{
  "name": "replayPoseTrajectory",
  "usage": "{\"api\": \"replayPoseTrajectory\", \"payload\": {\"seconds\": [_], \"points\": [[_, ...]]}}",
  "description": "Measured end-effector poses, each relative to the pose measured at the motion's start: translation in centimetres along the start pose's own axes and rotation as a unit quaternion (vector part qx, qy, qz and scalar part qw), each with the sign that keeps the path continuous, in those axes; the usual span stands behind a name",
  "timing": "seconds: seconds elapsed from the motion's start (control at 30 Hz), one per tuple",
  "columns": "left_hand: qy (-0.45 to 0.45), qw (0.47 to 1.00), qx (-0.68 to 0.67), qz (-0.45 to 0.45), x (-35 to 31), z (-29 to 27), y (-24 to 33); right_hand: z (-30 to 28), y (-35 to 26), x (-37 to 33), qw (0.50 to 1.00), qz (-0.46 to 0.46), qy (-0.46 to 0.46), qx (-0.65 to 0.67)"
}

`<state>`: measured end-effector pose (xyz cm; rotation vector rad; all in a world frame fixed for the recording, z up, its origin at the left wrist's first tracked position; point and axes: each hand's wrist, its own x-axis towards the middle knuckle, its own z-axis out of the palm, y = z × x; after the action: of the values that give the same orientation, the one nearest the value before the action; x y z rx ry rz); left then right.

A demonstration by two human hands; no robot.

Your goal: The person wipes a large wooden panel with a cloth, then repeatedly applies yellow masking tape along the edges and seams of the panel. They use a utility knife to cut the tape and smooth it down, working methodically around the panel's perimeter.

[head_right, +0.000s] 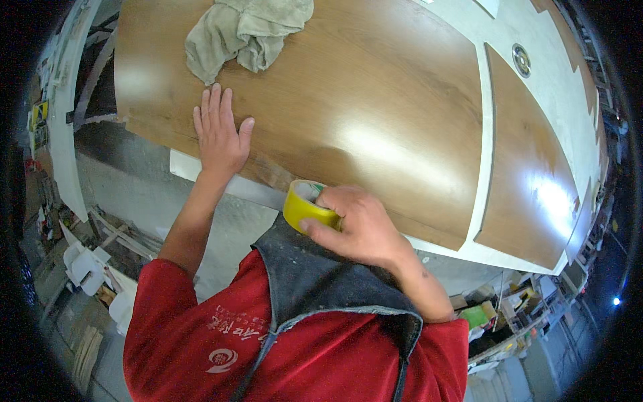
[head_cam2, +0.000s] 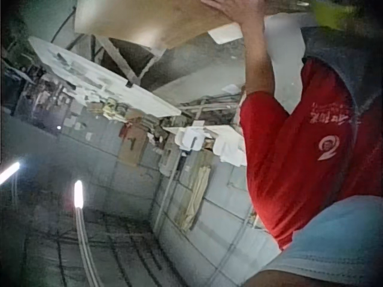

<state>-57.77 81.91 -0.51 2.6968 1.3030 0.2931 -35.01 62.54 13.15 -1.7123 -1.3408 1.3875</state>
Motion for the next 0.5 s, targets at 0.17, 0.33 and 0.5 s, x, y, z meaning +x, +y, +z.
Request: {"api": "replayPoseTrajectory", "payload": {"seconds": [0.17, 0.33, 0.5], "points": [[0.007, 1.0, 0.008, 0.013, -0.1, 0.6, 1.5, -0.7, 1.9, -0.9, 1.0, -0.006, -0.005, -0.015], [0.004, 0.999, 0.037, -0.002, -0.3, 1.0, 2.7, -3.2, 5.3, -4.6, 0.999, 0.041, 0.015, -0.028], [0.025, 0.998, 0.056, 0.005, -0.6, 2.0, 1.8, -11.2, 11.6, -15.3, 0.992, 0.074, 0.018, -0.105]]}}
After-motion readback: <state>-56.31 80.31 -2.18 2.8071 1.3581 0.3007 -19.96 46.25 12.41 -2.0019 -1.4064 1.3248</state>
